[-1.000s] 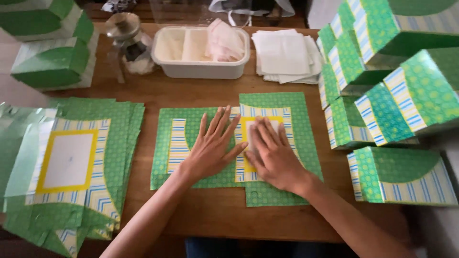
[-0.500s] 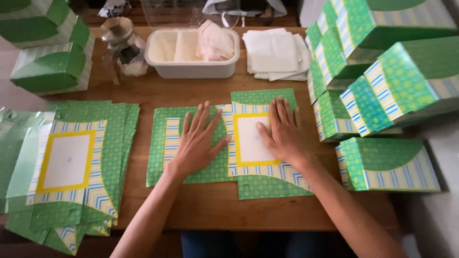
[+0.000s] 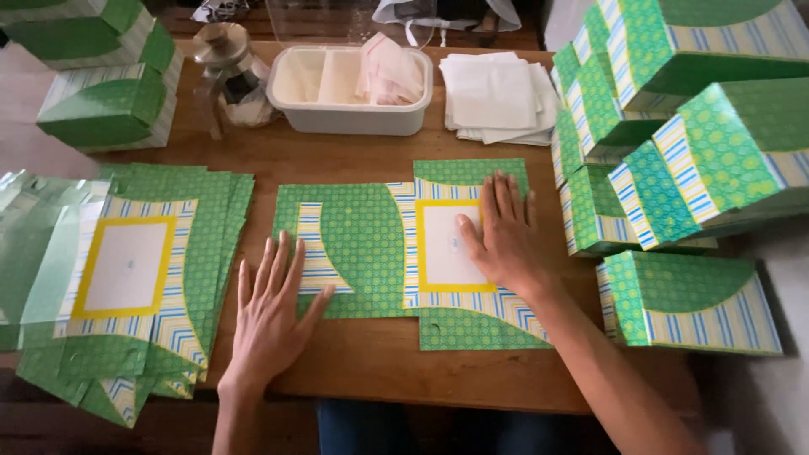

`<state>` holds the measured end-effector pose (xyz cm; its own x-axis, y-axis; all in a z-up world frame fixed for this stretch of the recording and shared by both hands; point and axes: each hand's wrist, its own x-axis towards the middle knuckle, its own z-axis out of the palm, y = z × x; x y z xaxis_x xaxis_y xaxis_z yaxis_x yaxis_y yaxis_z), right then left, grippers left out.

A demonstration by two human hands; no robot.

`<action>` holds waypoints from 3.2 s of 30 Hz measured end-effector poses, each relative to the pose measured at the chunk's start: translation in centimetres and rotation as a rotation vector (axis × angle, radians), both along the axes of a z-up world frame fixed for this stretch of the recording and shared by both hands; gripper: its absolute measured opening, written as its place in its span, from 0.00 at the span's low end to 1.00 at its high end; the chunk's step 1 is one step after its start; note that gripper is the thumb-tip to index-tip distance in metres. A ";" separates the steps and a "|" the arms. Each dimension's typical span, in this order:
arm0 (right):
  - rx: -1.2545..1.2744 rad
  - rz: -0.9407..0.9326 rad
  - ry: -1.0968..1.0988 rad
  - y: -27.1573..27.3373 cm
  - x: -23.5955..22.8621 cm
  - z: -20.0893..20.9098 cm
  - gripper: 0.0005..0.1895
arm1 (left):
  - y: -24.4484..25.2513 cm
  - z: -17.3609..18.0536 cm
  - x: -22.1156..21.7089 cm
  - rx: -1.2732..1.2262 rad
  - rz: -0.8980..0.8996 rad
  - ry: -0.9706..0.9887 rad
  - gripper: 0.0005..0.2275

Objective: The person assembles small patterned boxes by folding flat cardboard pieces and pressing the edges to form the box shape. They handle multiple pieces one at a time, folding flaps and aligning edges, then place finished boxes into a stack on the right side of the table.

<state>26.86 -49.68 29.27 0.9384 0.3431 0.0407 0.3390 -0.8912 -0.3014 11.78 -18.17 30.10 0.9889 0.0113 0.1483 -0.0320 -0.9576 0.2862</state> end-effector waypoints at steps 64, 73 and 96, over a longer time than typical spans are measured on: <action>0.140 0.050 -0.097 0.2 0.3 -1.7 0.36 | -1.9 3.1 0.8 -0.389 0.559 0.181 0.43; 0.175 0.042 -0.032 0.3 -0.5 -0.4 0.37 | -2.1 2.7 0.3 -1.184 0.341 -0.103 0.28; 0.508 0.072 -0.077 0.9 -2.7 4.0 0.22 | -2.8 19.2 -9.2 -0.069 0.367 -1.197 0.18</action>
